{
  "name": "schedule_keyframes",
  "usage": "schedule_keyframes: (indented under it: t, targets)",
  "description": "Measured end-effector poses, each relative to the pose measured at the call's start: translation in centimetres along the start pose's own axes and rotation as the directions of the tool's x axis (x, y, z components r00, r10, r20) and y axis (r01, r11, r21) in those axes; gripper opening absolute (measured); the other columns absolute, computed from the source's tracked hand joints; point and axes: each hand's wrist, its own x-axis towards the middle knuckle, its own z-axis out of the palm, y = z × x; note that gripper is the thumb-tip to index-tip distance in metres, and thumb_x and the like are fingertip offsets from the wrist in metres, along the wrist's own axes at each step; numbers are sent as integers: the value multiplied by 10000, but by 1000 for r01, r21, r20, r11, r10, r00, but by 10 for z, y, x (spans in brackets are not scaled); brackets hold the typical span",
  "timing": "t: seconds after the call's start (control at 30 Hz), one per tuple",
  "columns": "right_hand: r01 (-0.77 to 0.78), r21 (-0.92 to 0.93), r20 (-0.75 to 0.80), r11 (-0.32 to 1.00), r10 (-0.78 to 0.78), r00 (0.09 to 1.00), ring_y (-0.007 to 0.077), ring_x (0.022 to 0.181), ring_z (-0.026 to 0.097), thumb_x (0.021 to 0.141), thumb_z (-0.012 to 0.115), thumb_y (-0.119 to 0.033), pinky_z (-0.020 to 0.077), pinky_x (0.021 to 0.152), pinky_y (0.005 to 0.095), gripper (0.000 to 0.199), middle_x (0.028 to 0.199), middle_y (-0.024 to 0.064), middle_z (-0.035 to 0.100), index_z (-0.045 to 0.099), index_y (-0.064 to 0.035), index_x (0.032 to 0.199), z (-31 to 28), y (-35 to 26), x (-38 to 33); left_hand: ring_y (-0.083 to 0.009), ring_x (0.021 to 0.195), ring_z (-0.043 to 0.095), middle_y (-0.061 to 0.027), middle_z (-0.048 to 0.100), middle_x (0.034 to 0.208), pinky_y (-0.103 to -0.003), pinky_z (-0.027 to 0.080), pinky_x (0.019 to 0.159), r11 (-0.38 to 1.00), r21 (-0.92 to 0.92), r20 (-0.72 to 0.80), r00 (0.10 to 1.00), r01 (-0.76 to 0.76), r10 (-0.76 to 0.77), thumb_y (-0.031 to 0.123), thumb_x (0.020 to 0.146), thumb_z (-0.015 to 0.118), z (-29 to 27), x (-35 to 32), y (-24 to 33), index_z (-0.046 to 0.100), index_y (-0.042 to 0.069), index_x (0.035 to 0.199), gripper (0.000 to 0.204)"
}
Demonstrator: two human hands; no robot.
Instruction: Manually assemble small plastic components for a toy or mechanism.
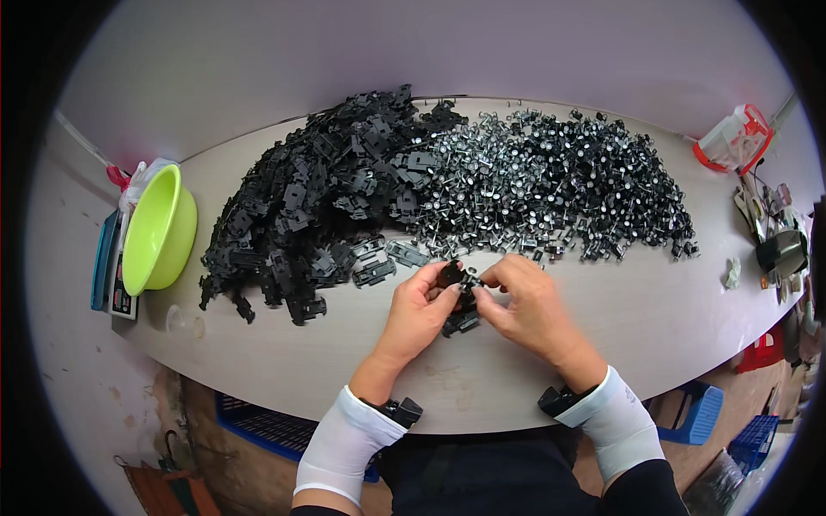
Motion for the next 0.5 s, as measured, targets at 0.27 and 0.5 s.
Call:
schedule_keyframes:
  t: [0.27, 0.5]
  targets:
    - [24, -66, 6, 998, -24, 1000, 334, 768, 575, 759, 706, -104, 468, 736, 433, 173, 771, 122, 557, 549, -38, 792, 16, -1, -2, -48, 863, 615, -33, 678, 987, -210, 518, 749, 967, 223, 1, 992, -124, 127, 12, 919, 628, 6, -8, 0, 611, -47, 1210, 297]
    - [52, -21, -37, 998, -52, 998, 332, 767, 572, 778, 702, -81, 467, 722, 421, 155, 789, 125, 558, 560, -33, 816, 20, 1, -2, -57, 862, 617, -34, 669, 993, -212, 523, 769, 995, 41, -15, 996, -90, 91, 14, 928, 623, 9, -9, 6, 601, -51, 1207, 287]
